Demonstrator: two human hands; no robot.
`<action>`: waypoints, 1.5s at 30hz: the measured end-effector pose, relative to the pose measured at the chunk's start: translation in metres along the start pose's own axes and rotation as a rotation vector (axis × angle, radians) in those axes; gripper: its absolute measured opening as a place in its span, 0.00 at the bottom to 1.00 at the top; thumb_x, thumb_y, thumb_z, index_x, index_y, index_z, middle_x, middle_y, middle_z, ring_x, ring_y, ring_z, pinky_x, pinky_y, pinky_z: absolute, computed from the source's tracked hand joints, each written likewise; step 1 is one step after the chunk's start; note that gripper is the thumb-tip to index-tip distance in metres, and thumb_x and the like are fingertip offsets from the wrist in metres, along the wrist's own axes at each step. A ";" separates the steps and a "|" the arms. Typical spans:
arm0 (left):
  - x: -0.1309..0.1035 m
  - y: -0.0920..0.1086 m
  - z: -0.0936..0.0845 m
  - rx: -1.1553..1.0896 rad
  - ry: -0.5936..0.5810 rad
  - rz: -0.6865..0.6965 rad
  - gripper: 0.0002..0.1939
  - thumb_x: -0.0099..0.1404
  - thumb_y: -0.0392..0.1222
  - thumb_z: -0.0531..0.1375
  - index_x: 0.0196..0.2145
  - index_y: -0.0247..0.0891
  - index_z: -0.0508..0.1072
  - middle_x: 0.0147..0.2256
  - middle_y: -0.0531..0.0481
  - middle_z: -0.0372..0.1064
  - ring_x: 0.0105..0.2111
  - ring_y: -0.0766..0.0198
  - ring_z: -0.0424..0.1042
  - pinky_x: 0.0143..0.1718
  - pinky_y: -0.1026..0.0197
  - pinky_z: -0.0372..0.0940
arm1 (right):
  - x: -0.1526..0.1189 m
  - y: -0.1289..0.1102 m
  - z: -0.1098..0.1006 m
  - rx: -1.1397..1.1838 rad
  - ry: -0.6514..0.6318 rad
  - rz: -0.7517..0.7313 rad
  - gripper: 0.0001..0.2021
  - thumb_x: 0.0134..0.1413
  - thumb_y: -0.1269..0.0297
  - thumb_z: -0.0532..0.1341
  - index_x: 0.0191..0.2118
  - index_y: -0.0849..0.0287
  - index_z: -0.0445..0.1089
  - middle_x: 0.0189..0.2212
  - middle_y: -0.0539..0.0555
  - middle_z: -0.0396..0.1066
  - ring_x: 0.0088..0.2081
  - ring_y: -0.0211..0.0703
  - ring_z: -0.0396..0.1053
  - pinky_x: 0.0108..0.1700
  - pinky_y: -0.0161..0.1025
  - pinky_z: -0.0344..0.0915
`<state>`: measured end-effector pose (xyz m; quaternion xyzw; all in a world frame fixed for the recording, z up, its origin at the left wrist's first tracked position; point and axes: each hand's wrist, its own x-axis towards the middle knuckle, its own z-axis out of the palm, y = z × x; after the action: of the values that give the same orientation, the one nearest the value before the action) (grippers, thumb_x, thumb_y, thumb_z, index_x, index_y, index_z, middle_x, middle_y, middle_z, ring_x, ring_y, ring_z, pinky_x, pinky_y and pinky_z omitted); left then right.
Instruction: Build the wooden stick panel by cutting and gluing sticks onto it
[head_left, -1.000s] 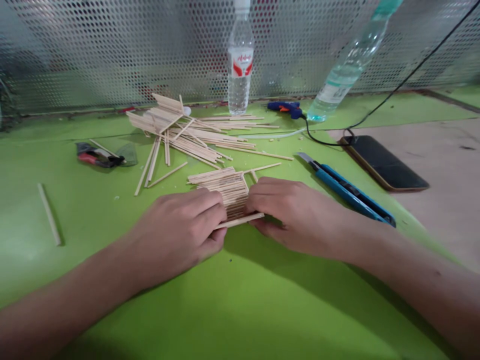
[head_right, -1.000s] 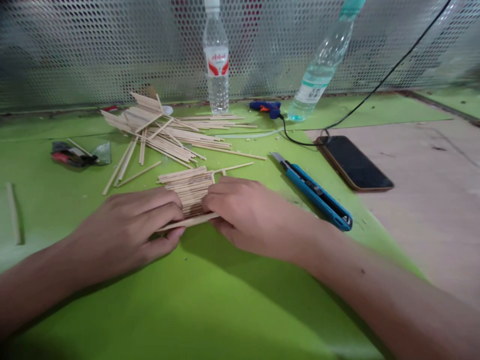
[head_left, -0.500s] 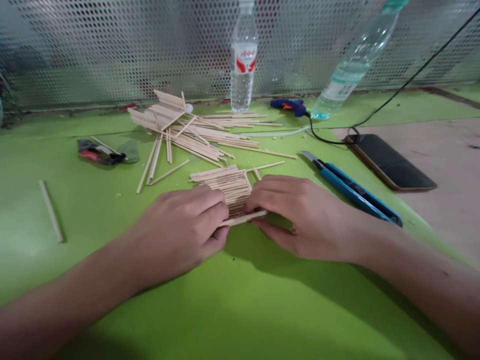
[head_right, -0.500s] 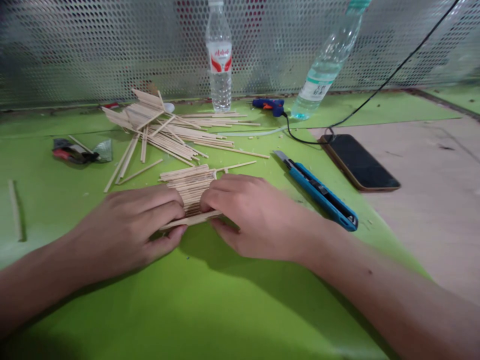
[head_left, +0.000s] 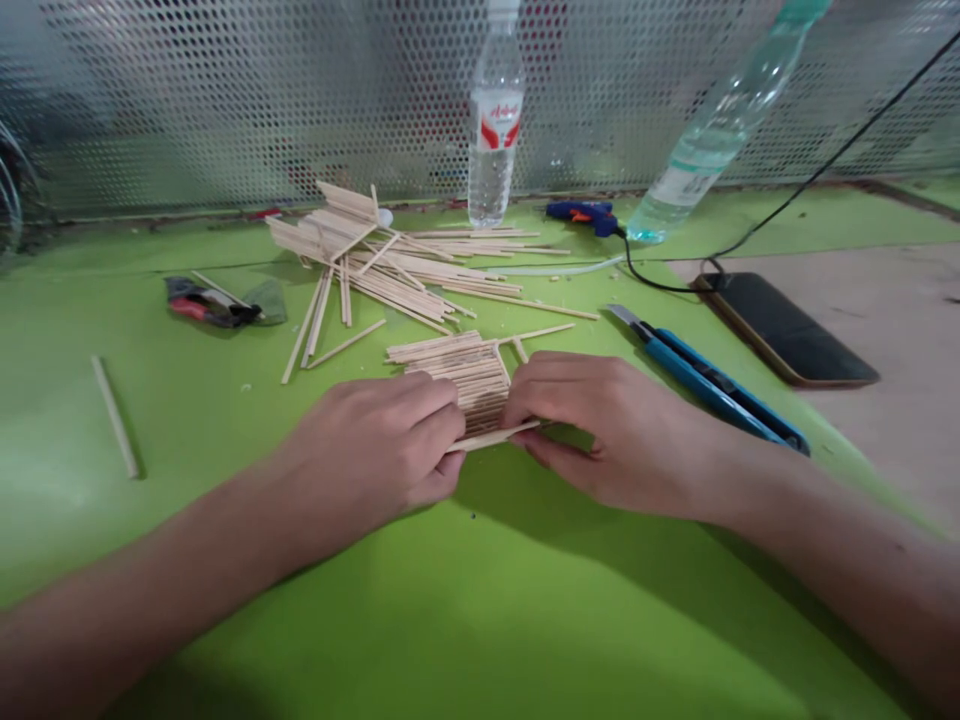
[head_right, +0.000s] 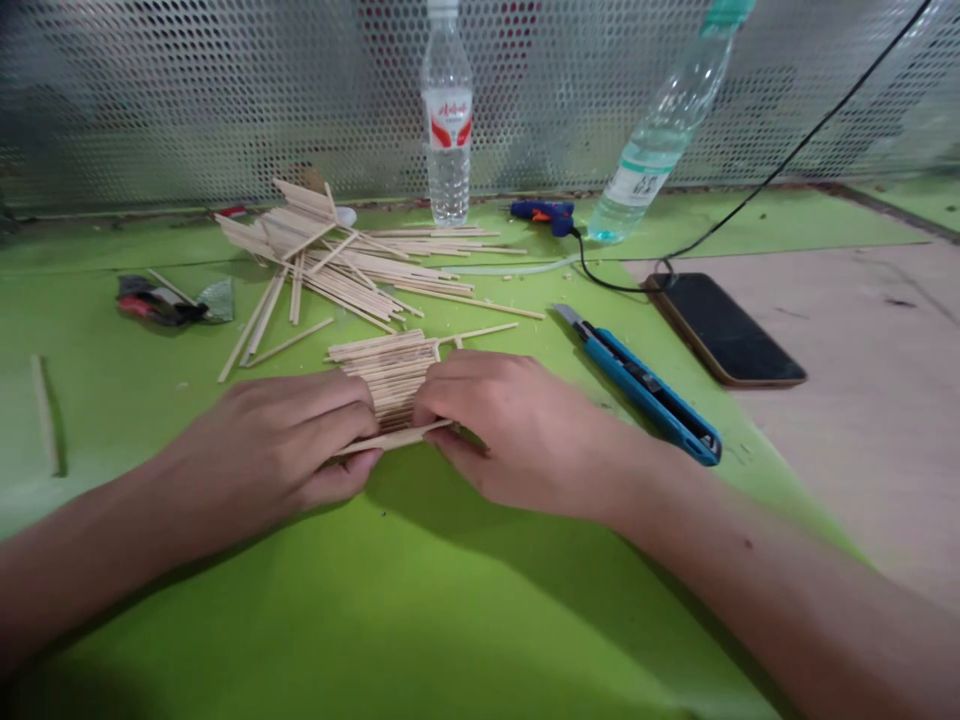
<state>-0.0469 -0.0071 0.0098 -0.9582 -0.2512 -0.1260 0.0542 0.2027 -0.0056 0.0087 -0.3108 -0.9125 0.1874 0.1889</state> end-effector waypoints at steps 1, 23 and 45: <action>0.000 0.000 0.000 -0.002 0.000 0.001 0.05 0.66 0.32 0.60 0.33 0.32 0.76 0.28 0.51 0.69 0.25 0.68 0.64 0.24 0.64 0.62 | 0.000 0.000 0.000 -0.002 -0.001 0.003 0.08 0.59 0.77 0.61 0.39 0.60 0.74 0.36 0.53 0.73 0.38 0.44 0.69 0.39 0.41 0.62; -0.005 -0.001 0.011 -0.162 0.021 -0.172 0.05 0.65 0.33 0.58 0.36 0.34 0.75 0.32 0.49 0.71 0.28 0.66 0.70 0.28 0.61 0.72 | 0.001 0.003 -0.003 -0.114 -0.016 0.036 0.10 0.59 0.74 0.65 0.46 0.59 0.72 0.43 0.54 0.75 0.45 0.48 0.70 0.45 0.44 0.65; -0.007 0.004 0.010 -0.498 0.171 -0.373 0.03 0.70 0.36 0.56 0.37 0.40 0.70 0.35 0.49 0.69 0.32 0.64 0.68 0.28 0.58 0.72 | -0.005 0.014 -0.010 -0.435 0.080 0.280 0.22 0.59 0.74 0.62 0.58 0.58 0.66 0.53 0.62 0.72 0.52 0.59 0.71 0.51 0.57 0.70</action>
<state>-0.0488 -0.0117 -0.0013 -0.8653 -0.3786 -0.2714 -0.1849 0.2178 0.0040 0.0100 -0.4746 -0.8712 -0.0012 0.1259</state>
